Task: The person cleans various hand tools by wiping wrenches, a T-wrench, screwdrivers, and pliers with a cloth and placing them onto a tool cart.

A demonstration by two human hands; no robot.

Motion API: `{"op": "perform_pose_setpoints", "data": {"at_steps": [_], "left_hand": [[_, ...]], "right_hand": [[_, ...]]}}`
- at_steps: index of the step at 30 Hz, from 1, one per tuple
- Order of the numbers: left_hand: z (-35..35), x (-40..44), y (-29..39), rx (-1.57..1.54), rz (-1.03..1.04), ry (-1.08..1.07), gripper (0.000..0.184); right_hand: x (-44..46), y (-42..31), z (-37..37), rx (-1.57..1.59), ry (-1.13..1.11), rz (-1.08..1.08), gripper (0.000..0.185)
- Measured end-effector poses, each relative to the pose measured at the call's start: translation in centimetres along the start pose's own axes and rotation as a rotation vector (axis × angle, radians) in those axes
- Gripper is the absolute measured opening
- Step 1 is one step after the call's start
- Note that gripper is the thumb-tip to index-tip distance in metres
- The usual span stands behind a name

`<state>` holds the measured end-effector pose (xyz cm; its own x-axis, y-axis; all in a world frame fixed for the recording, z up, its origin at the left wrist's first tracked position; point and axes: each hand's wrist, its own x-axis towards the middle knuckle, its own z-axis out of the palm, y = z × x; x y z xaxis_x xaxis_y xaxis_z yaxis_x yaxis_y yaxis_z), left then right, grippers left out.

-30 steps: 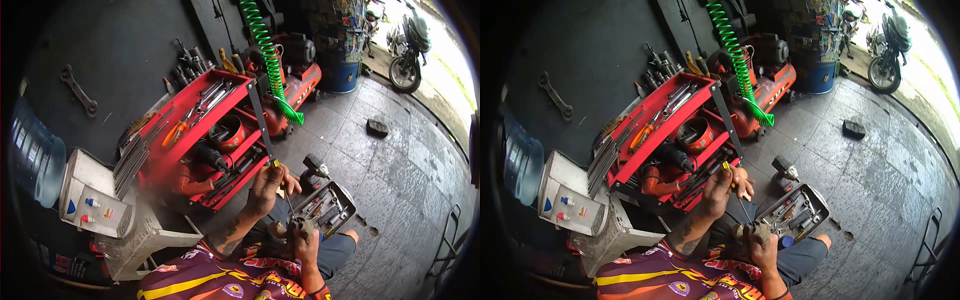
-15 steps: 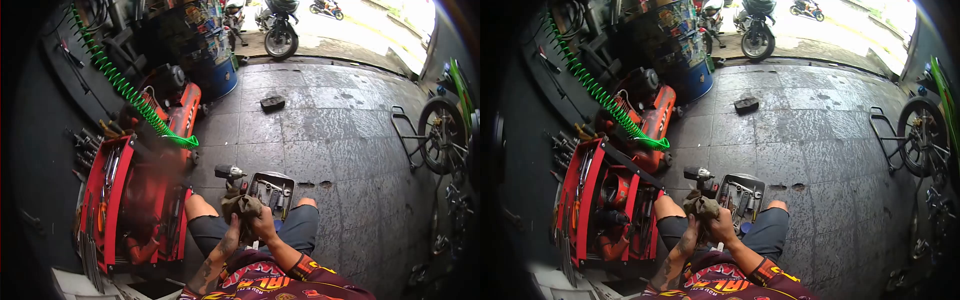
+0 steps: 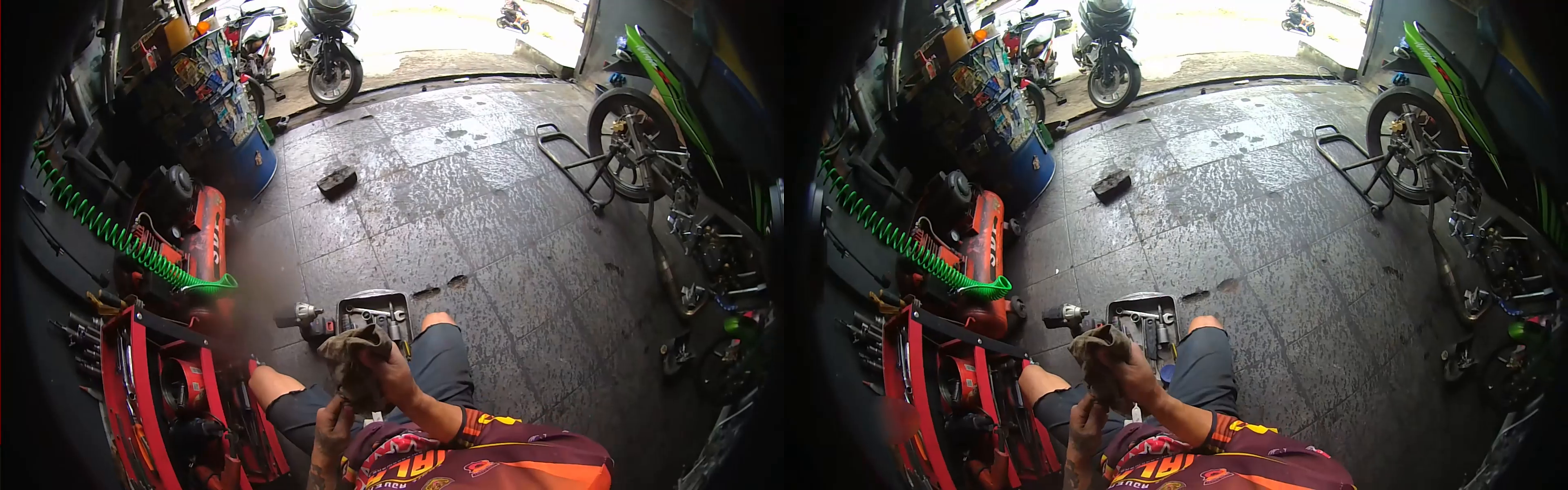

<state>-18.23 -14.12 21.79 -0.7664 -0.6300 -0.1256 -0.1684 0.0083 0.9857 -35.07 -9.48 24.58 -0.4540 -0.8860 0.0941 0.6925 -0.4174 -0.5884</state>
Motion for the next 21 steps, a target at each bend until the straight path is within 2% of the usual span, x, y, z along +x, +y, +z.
{"op": "perform_pose_setpoints", "data": {"at_steps": [2, 4, 6, 7, 8, 9, 10, 12, 14, 16, 18, 21], "left_hand": [[0.3, 0.1, 0.7, 0.080, 0.016, 0.001, 0.021], [0.1, 0.1, 0.7, 0.163, 0.032, 0.020, 0.021], [-0.8, -0.8, -0.3, 0.394, 0.162, 0.090, 0.022], [-2.0, -0.9, -1.6, 0.385, 0.155, 0.120, 0.022], [-3.9, -1.2, -3.4, 0.059, 0.014, 0.221, 0.022], [-5.0, -2.7, -4.4, -0.275, -0.111, 0.346, 0.021], [-5.3, -2.5, -1.7, -0.303, -0.101, 0.429, 0.023], [-7.3, -1.2, 1.2, -0.308, 0.092, 0.607, 0.020], [-10.3, -0.6, 5.3, -0.304, 0.336, 0.710, 0.018], [-14.0, -0.4, 9.7, -0.206, 0.561, 0.824, 0.016], [-18.6, -0.3, 13.3, -0.038, 0.753, 0.976, 0.015], [-27.0, -1.4, 17.7, 0.118, 0.827, 1.086, 0.015]], "right_hand": [[0.1, 0.4, -1.3, 0.010, 0.027, 0.042, 0.030], [0.5, 0.2, -1.6, -0.242, 0.075, -0.143, 0.027], [1.2, -2.4, -4.2, -0.502, 0.390, -0.451, 0.026], [1.8, -5.2, -4.4, -0.379, 0.524, -0.496, 0.026], [2.2, -7.2, -4.4, -0.247, 0.645, -0.518, 0.026], [2.3, -7.2, -5.2, -0.281, 0.665, -0.570, 0.027], [2.7, -6.4, -5.8, -0.308, 0.667, -0.609, 0.028], [3.0, -3.6, -5.0, -0.191, 0.624, -0.399, 0.033], [3.1, 1.1, -8.3, -0.218, 0.623, -0.223, 0.033], [2.9, 5.8, -10.9, -0.312, 0.537, -0.167, 0.034], [2.2, 7.5, -12.0, -0.361, 0.379, 0.000, 0.034], [2.7, 9.8, -17.7, -0.565, 0.465, 0.034, 0.037]]}}
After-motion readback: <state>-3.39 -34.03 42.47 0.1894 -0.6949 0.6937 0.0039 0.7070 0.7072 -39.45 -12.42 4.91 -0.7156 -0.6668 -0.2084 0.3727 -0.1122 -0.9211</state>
